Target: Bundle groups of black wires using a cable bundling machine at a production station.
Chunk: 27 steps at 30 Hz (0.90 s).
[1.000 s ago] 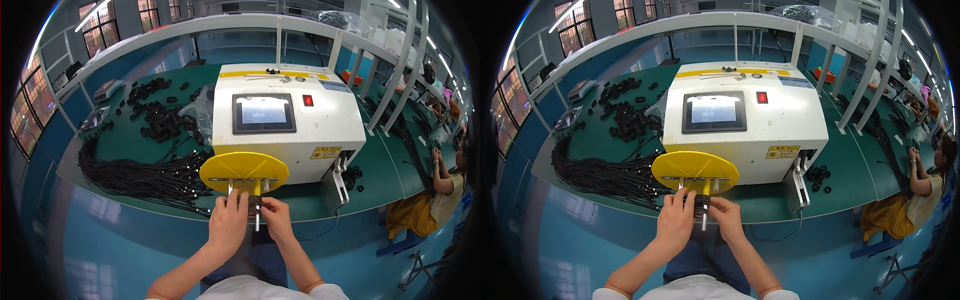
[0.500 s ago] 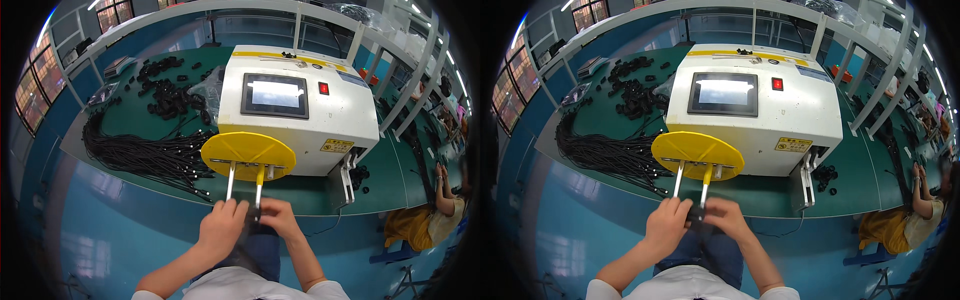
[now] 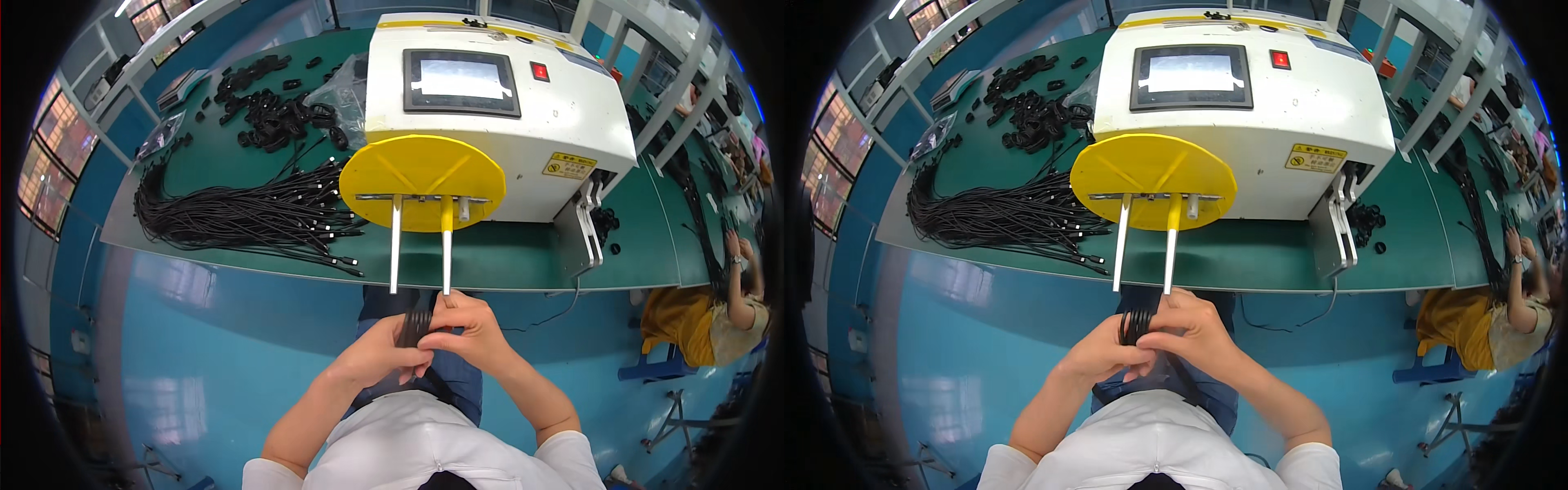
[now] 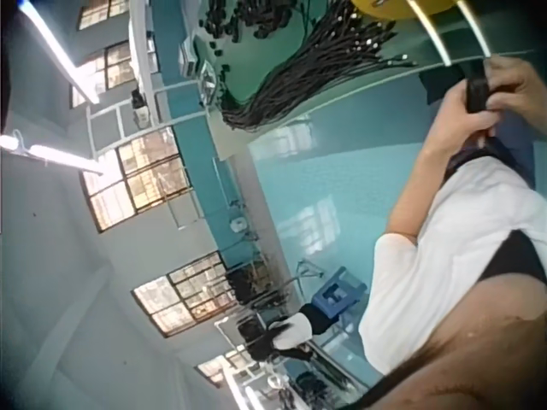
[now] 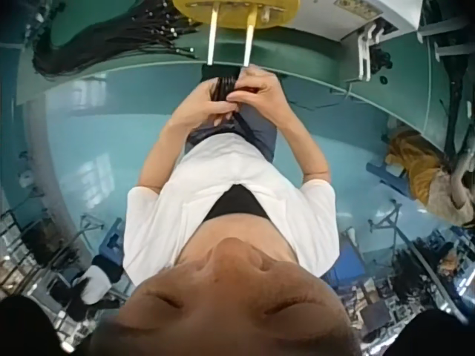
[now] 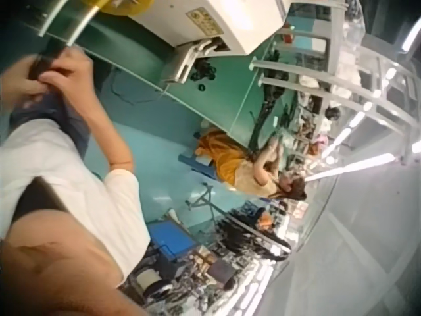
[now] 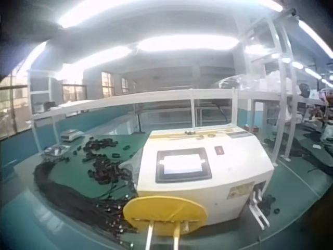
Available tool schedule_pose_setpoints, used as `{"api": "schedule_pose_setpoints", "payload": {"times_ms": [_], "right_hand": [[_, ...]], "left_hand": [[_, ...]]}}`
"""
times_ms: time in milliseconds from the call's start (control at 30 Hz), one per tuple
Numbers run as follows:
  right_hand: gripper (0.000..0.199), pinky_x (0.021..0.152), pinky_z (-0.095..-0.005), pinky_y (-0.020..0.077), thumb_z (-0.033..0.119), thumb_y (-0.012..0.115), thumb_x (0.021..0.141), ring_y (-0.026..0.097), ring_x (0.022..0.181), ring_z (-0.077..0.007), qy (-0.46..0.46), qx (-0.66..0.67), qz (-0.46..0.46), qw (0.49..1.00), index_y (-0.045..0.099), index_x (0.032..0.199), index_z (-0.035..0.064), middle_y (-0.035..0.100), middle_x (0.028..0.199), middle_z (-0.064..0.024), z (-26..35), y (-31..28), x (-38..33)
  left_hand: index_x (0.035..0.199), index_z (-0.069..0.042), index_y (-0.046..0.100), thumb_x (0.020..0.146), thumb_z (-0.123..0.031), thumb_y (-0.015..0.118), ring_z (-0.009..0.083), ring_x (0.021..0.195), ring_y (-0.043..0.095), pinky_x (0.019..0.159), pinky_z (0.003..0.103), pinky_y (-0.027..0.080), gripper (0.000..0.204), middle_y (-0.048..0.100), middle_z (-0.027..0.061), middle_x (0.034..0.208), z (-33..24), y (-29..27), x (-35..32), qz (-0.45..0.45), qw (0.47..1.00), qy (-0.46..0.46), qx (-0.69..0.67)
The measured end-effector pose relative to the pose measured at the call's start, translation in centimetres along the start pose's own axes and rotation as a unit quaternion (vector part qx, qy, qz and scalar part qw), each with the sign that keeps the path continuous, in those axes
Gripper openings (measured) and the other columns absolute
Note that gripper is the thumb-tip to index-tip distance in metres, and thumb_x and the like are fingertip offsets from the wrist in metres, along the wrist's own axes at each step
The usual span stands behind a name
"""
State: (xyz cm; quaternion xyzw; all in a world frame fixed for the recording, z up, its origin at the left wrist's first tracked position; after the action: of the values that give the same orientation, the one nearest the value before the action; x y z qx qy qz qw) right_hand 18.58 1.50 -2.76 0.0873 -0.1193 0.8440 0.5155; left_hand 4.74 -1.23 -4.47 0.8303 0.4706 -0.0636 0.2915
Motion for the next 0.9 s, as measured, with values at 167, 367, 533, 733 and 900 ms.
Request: {"api": "schedule_pose_setpoints", "payload": {"times_ms": [167, 367, 533, 733, 900], "right_hand": [[0.021, 0.069, -0.0271, 0.0444, 0.003, 0.067, 0.074, 0.054, 0.077, -0.0148, 0.06, 0.004, -0.007, 0.998, 0.065, 0.095, 0.0005, 0.061, 0.087, -0.0073, -2.1, -1.3, -0.7], [0.029, 0.087, -0.0317, 0.0453, 0.007, 0.051, 0.089, 0.057, 0.098, -0.0242, -0.059, -0.217, -0.022, 0.974, 0.053, 0.117, 0.0022, 0.056, 0.115, -0.0134, 0.1, 0.5, -1.1], [0.03, 0.098, -0.0371, 0.0376, 0.005, 0.047, 0.088, 0.046, 0.117, -0.0327, 0.031, -0.084, 0.075, 0.993, 0.05, 0.118, 0.0009, 0.042, 0.133, -0.0181, -1.2, 2.1, -1.4], [0.032, 0.102, -0.0372, 0.0335, 0.005, 0.047, 0.088, 0.04, 0.123, -0.034, 0.023, -0.101, 0.029, 0.994, 0.047, 0.12, 0.0004, 0.039, 0.136, -0.0174, -1.4, 2.7, -1.5], [0.033, 0.104, -0.0376, 0.0313, 0.005, 0.049, 0.088, 0.038, 0.126, -0.0326, 0.022, -0.154, -0.021, 0.988, 0.046, 0.121, -0.0002, 0.038, 0.137, -0.0171, -1.7, 1.8, -2.8]], "left_hand": [[0.091, -0.001, 0.052, 0.076, -0.002, 0.064, 0.01, 0.061, 0.056, 0.043, 0.021, 0.041, 0.019, 0.056, 0.0043, 0.071, 0.7, -0.2, 0.4, 0.017, 0.999, -0.013, -0.046], [0.088, 0.0, 0.054, 0.073, -0.006, 0.067, 0.0109, 0.057, 0.056, 0.044, 0.021, 0.042, 0.021, 0.059, 0.006, 0.072, 2.0, -1.3, 1.1, -0.051, 0.986, 0.021, 0.159], [0.097, 0.0, 0.056, 0.073, -0.006, 0.069, 0.0118, 0.064, 0.057, 0.052, 0.024, 0.047, 0.028, 0.057, 0.0037, 0.07, 1.5, -0.9, 1.2, -0.083, 0.973, 0.03, 0.213], [0.097, 0.002, 0.057, 0.067, -0.008, 0.071, 0.016, 0.068, 0.06, 0.063, 0.029, 0.049, 0.034, 0.061, 0.0072, 0.075, 1.3, -1.0, 1.5, -0.167, 0.916, 0.164, 0.325], [0.09, 0.0, 0.058, 0.064, -0.008, 0.074, 0.014, 0.067, 0.057, 0.063, 0.028, 0.047, 0.031, 0.06, 0.0078, 0.074, 2.7, -1.4, 3.6, -0.14, 0.915, 0.178, 0.334]]}}
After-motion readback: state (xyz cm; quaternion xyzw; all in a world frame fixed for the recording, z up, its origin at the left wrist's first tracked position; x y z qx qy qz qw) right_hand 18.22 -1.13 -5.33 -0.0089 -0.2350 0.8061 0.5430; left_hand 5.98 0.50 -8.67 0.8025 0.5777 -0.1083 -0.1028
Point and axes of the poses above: each hand's wrist, its own x-axis towards the middle knuckle, its own y-axis out of the palm, z = x × y, the point moved 4 cm from there along x, towards the middle knuckle
